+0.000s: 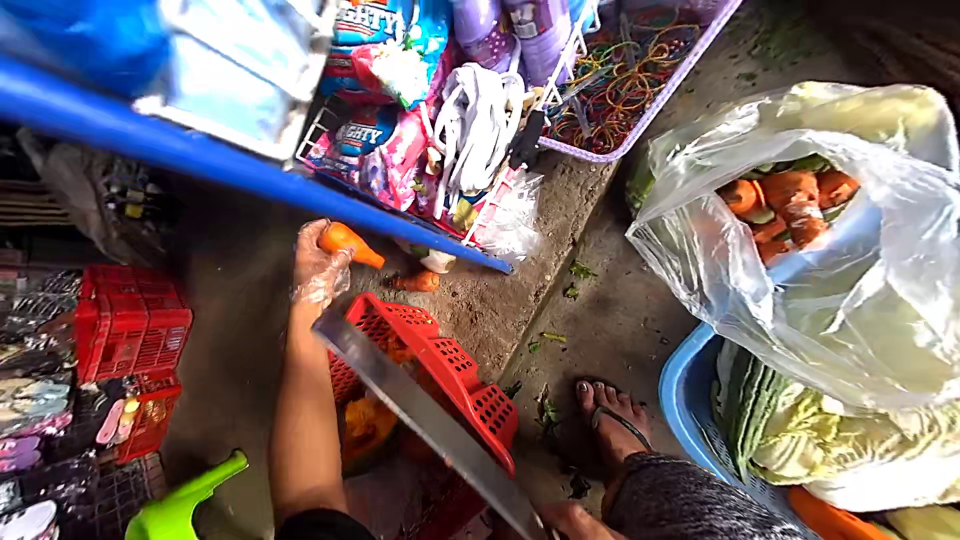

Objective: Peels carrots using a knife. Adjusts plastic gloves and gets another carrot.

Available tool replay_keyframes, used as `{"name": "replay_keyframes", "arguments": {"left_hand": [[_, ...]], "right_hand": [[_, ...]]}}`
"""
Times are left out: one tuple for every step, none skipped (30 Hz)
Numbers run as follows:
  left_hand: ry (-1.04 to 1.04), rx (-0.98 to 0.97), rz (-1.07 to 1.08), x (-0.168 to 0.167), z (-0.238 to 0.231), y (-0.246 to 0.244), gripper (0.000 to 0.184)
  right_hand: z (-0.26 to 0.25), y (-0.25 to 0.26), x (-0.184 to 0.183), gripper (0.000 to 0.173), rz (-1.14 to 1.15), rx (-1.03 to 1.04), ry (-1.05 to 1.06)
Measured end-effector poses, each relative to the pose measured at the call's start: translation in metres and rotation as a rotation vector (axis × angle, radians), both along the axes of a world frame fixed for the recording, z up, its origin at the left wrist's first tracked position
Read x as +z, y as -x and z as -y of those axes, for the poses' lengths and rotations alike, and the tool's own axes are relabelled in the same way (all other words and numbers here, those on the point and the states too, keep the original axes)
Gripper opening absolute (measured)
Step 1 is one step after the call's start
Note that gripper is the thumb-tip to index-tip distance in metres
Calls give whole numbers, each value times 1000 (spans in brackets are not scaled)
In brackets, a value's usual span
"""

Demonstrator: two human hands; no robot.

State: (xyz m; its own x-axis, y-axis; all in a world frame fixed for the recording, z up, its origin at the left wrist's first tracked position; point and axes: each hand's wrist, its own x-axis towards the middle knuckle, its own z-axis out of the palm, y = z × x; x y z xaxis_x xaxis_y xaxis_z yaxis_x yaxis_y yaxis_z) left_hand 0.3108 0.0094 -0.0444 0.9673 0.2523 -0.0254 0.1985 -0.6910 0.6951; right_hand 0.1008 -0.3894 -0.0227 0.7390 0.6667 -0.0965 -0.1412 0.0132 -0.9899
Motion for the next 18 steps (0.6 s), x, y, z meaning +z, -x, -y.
{"name": "replay_keyframes", "arguments": {"left_hand": [[110, 15, 50, 11, 6, 22, 66], [231, 67, 102, 20, 14, 46, 57], [340, 176, 129, 30, 25, 70, 42], [412, 316, 118, 39, 36, 94, 26], [485, 419, 77, 48, 43, 118, 25], [576, 504, 39, 52, 47, 139, 31], [650, 598, 5, 56, 54, 159, 38], [739, 677, -20, 60, 61, 179, 43], [843, 737, -19, 64, 69, 199, 44], [952, 793, 6, 67, 75, 220, 44], [1058, 834, 54, 68, 81, 241, 43], [1141, 846, 108, 69, 87, 261, 41], [1206, 832, 161, 69, 92, 279, 39], [1256, 798, 191, 67, 95, 298, 39], [1302, 776, 206, 64, 98, 313, 40], [1351, 762, 210, 62, 100, 326, 44], [1414, 742, 200, 61, 102, 337, 49], [1482, 710, 194, 61, 105, 348, 55]], "right_hand": [[0, 2, 3, 46, -13, 10, 8], [-1, 6, 5, 45, -23, 5, 20], [-2, 11, 7, 45, -34, -10, 35], [-3, 16, 8, 44, -39, -34, 50], [-4, 20, 8, 43, -34, -61, 63], [-5, 24, 7, 41, -21, -90, 64], [-7, 27, 4, 39, 0, -121, 51], [-9, 30, 1, 38, 19, -146, 27], [-11, 31, -1, 38, 33, -158, -6], [-13, 32, -2, 37, 36, -144, -29], [-15, 33, -1, 36, 37, -111, -40], [-16, 34, 0, 33, 45, -74, -33], [-19, 37, 1, 32, 69, -47, -10], [-22, 42, 1, 32, 105, -31, 25], [-26, 48, 1, 33, 137, -23, 63], [-30, 56, 1, 35, 157, -23, 98], [-35, 63, 1, 38, 167, -28, 134], [-40, 69, 0, 42, 176, -32, 157]]}}
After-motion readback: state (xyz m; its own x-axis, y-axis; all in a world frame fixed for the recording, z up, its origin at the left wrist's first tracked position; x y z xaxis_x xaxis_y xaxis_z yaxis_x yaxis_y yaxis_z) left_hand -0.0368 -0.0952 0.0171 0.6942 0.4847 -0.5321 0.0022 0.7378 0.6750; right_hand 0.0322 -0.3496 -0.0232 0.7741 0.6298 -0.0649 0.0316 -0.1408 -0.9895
